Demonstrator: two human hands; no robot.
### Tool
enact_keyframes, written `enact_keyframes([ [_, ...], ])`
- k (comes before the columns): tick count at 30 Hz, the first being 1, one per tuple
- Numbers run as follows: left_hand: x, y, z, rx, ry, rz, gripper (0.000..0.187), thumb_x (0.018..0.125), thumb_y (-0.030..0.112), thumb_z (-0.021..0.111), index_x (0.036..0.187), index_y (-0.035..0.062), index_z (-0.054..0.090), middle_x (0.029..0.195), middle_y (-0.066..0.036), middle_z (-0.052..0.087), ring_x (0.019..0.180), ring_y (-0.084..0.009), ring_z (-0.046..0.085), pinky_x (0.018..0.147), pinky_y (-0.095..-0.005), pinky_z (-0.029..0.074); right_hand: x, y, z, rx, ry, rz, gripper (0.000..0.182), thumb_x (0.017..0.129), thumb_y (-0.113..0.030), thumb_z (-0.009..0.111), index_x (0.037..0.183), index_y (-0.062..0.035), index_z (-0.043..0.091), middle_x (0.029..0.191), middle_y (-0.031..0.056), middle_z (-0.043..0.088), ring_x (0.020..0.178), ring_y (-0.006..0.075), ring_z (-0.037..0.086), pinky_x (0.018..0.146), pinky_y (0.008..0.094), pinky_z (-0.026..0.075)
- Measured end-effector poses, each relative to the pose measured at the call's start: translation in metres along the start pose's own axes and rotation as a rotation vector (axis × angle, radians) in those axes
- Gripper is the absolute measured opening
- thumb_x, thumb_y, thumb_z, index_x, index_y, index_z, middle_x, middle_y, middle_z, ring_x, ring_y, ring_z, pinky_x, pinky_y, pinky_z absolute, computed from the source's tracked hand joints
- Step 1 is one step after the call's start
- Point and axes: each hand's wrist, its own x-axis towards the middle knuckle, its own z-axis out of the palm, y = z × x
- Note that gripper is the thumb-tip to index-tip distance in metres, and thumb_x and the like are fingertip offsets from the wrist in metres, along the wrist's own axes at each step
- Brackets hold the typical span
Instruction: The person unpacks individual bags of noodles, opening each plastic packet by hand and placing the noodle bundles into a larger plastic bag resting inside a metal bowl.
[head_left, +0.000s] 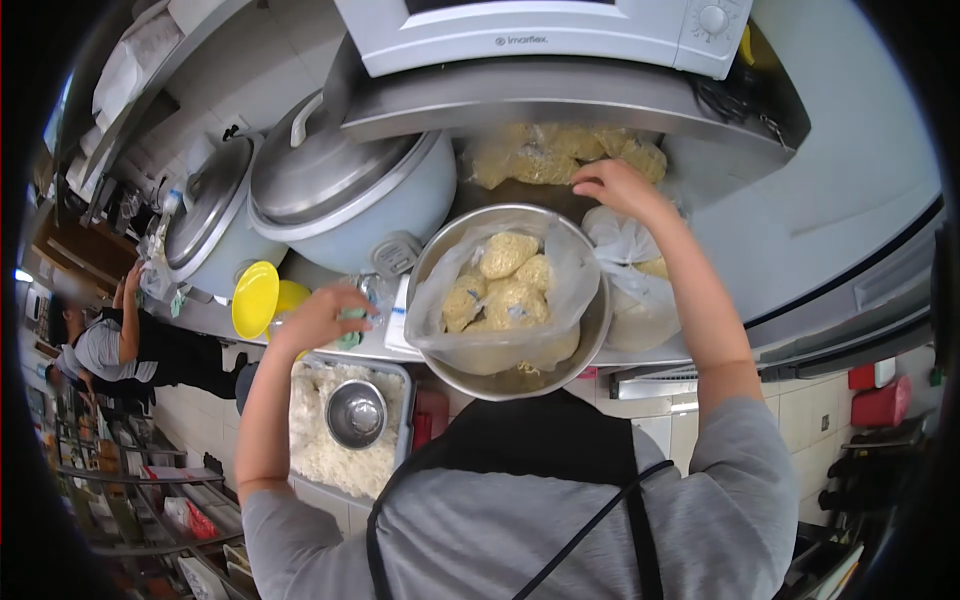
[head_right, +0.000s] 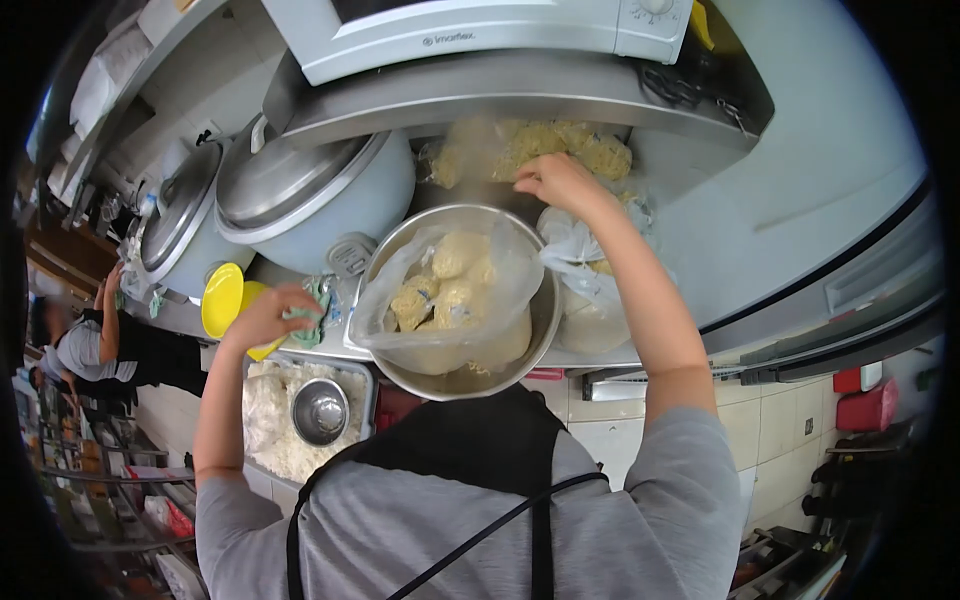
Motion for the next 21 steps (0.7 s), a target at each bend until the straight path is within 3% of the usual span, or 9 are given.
enact_keyframes([
  [2, -0.008, -0.012, 0.003, 0.027, -0.093, -0.107, 0.02, 0.073, 0.018, 0.068, 0.09, 0.0076, 0.066, 0.091, -0.008, 0.061, 0.087, -0.0234, 0.057, 0.075, -0.0333, 0.045, 0.033, 0.066, 0.035, -0.227, 0.177, 0.115, 0.032, 0.077, -0.019, 0.059, 0.107, -0.0095, 0.059, 0.102, 0.0113, 0.061, 0.097, 0.0296, 0.056, 0.084, 0.037, 0.044],
  [6, -0.023, -0.026, -0.003, 0.045, -0.115, -0.169, 0.023, 0.071, 0.02, 0.069, 0.09, 0.0072, 0.066, 0.088, -0.013, 0.062, 0.083, -0.0273, 0.059, 0.074, -0.035, 0.045, 0.072, 0.204, 0.083, -0.475, 0.466, 0.206, 0.034, 0.08, -0.016, 0.052, 0.112, -0.0063, 0.053, 0.105, 0.0145, 0.058, 0.097, 0.0326, 0.055, 0.087, 0.0402, 0.043],
  [10, -0.02, -0.02, -0.009, 0.066, 0.006, -0.271, 0.02, 0.073, 0.021, 0.067, 0.089, 0.0086, 0.067, 0.09, -0.01, 0.063, 0.079, -0.0247, 0.06, 0.069, -0.0332, 0.047, 0.079, 0.223, 0.053, -0.348, 0.536, 0.341, 0.032, 0.081, -0.016, 0.049, 0.111, -0.0042, 0.051, 0.105, 0.0183, 0.057, 0.094, 0.0328, 0.057, 0.084, 0.0402, 0.045],
  [13, 0.008, 0.0, -0.002, -0.064, 0.231, -0.215, 0.022, 0.075, 0.021, 0.066, 0.09, 0.0061, 0.066, 0.091, -0.009, 0.063, 0.08, -0.0231, 0.06, 0.068, -0.0321, 0.047, 0.07, 0.208, 0.036, -0.322, 0.744, 0.159, 0.032, 0.082, -0.019, 0.051, 0.11, -0.003, 0.05, 0.102, 0.0162, 0.058, 0.086, 0.0289, 0.059, 0.075, 0.0381, 0.047],
  [15, 0.041, 0.014, 0.01, -0.107, 0.35, -0.04, 0.024, 0.076, 0.022, 0.065, 0.091, 0.0043, 0.065, 0.092, -0.01, 0.063, 0.082, -0.0229, 0.059, 0.068, -0.0311, 0.047, 0.051, 0.128, 0.02, 1.107, 0.931, 0.188, 0.027, 0.085, -0.018, 0.051, 0.106, -0.0018, 0.051, 0.097, 0.011, 0.059, 0.08, 0.0236, 0.059, 0.07, 0.0355, 0.047],
  [17, 0.082, 0.041, 0.018, -0.151, 0.415, 0.096, 0.025, 0.077, 0.024, 0.064, 0.092, 0.004, 0.064, 0.096, -0.01, 0.062, 0.087, -0.0239, 0.058, 0.071, -0.0296, 0.047, 0.051, 0.084, 0.017, 1.627, 0.764, 0.046, 0.021, 0.088, -0.016, 0.049, 0.103, -0.0021, 0.051, 0.095, 0.008, 0.058, 0.077, 0.0209, 0.057, 0.069, 0.034, 0.048],
  [19, 0.119, 0.061, 0.02, -0.165, 0.513, 0.245, 0.034, 0.075, 0.026, 0.067, 0.1, 0.0038, 0.061, 0.103, -0.009, 0.059, 0.082, -0.0222, 0.058, 0.068, -0.0294, 0.047, 0.046, 0.027, 0.018, 1.713, 0.556, 0.226, 0.022, 0.093, -0.016, 0.039, 0.103, -0.0006, 0.05, 0.102, 0.0159, 0.057, 0.091, 0.0212, 0.055, 0.079, 0.032, 0.046],
  [20, 0.133, 0.08, 0.018, -0.237, 0.617, 0.267, 0.035, 0.074, 0.024, 0.068, 0.102, 0.0046, 0.06, 0.105, -0.008, 0.058, 0.078, -0.0205, 0.058, 0.066, -0.029, 0.046, 0.051, 0.021, 0.029, 1.709, 0.342, 0.041, 0.018, 0.092, -0.013, 0.04, 0.098, 0.001, 0.05, 0.096, 0.019, 0.058, 0.088, 0.0225, 0.057, 0.075, 0.03, 0.047],
  [21, 0.14, 0.095, 0.014, -0.311, 0.719, 0.288, 0.038, 0.073, 0.023, 0.069, 0.104, 0.0054, 0.059, 0.107, -0.007, 0.057, 0.075, -0.0189, 0.058, 0.064, -0.0287, 0.046, 0.052, -0.007, 0.033, 1.708, 0.312, 0.08, 0.018, 0.092, -0.013, 0.039, 0.094, 0.0003, 0.05, 0.09, 0.0189, 0.06, 0.083, 0.0219, 0.057, 0.073, 0.0289, 0.047],
])
